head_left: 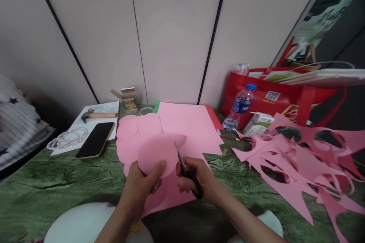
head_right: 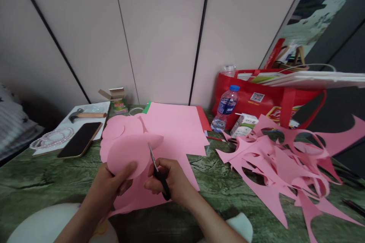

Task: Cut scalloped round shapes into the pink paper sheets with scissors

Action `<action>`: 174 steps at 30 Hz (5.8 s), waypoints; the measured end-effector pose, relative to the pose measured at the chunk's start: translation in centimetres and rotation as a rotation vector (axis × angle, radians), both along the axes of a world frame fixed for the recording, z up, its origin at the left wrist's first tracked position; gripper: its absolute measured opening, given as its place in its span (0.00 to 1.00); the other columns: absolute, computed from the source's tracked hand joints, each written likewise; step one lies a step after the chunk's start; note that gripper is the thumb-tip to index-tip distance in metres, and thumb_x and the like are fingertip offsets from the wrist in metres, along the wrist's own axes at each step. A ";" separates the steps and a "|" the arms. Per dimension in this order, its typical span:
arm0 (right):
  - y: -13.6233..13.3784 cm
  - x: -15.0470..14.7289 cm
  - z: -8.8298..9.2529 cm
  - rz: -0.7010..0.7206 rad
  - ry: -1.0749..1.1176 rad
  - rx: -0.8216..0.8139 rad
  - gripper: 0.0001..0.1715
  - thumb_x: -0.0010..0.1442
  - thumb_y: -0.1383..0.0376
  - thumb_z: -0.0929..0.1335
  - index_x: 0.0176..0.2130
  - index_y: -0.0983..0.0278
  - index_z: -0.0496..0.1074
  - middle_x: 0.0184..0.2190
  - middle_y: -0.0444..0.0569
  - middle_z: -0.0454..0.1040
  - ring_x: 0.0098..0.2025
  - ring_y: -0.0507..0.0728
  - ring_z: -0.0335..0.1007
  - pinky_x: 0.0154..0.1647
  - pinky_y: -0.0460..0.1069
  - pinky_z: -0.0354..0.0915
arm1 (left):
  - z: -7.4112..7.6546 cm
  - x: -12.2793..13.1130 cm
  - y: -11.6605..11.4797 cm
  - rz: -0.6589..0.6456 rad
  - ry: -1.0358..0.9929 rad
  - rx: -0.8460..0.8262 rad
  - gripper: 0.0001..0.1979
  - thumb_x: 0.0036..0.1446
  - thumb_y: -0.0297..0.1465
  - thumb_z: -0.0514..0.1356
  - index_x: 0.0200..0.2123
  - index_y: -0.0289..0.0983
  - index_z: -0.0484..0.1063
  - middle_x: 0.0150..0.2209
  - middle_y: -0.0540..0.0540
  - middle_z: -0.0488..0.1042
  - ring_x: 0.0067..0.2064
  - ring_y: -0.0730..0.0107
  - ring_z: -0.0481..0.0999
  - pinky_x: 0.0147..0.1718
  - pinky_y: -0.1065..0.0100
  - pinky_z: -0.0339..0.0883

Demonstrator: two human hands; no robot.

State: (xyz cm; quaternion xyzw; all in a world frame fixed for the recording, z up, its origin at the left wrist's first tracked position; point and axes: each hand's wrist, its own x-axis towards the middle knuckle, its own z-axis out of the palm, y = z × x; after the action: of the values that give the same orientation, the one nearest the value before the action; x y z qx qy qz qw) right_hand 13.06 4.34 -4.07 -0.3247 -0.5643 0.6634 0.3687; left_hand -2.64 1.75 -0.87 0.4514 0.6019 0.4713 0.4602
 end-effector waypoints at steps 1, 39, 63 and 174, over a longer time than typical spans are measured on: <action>0.0 0.0 0.0 0.000 -0.002 0.000 0.16 0.42 0.60 0.73 0.26 0.65 0.64 0.16 0.38 0.66 0.18 0.47 0.60 0.20 0.43 0.59 | -0.1 0.0 0.0 0.005 0.002 0.008 0.22 0.44 0.40 0.60 0.08 0.38 0.55 0.07 0.55 0.52 0.13 0.81 0.50 0.14 0.71 0.42; -0.1 -0.2 -0.2 0.018 -0.042 -0.047 0.22 0.39 0.56 0.75 0.27 0.65 0.65 0.16 0.38 0.64 0.18 0.48 0.61 0.18 0.43 0.57 | 0.0 0.2 -0.1 0.027 -0.016 0.027 0.26 0.47 0.40 0.59 0.06 0.38 0.54 0.06 0.55 0.51 0.10 0.82 0.50 0.12 0.73 0.41; 0.2 -0.3 -0.2 0.013 0.032 0.065 0.25 0.39 0.53 0.75 0.26 0.64 0.62 0.18 0.36 0.56 0.20 0.46 0.47 0.19 0.43 0.46 | 0.6 0.5 -0.6 -0.038 0.019 -0.056 0.25 0.46 0.41 0.58 0.06 0.38 0.54 0.05 0.55 0.52 0.09 0.82 0.50 0.12 0.73 0.41; 0.2 -0.3 -0.6 -0.032 -0.009 0.020 0.13 0.44 0.63 0.72 0.26 0.65 0.64 0.15 0.38 0.65 0.17 0.48 0.62 0.17 0.42 0.59 | -0.2 0.1 0.1 -0.002 -0.077 0.010 0.22 0.43 0.42 0.60 0.12 0.39 0.52 0.10 0.59 0.47 0.15 0.83 0.44 0.16 0.72 0.36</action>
State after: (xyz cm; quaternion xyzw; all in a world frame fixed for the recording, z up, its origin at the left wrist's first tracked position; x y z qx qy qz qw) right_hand 12.77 4.56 -4.69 -0.3330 -0.5672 0.6504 0.3799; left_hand -2.50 1.81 -1.03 0.4360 0.5807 0.4910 0.4812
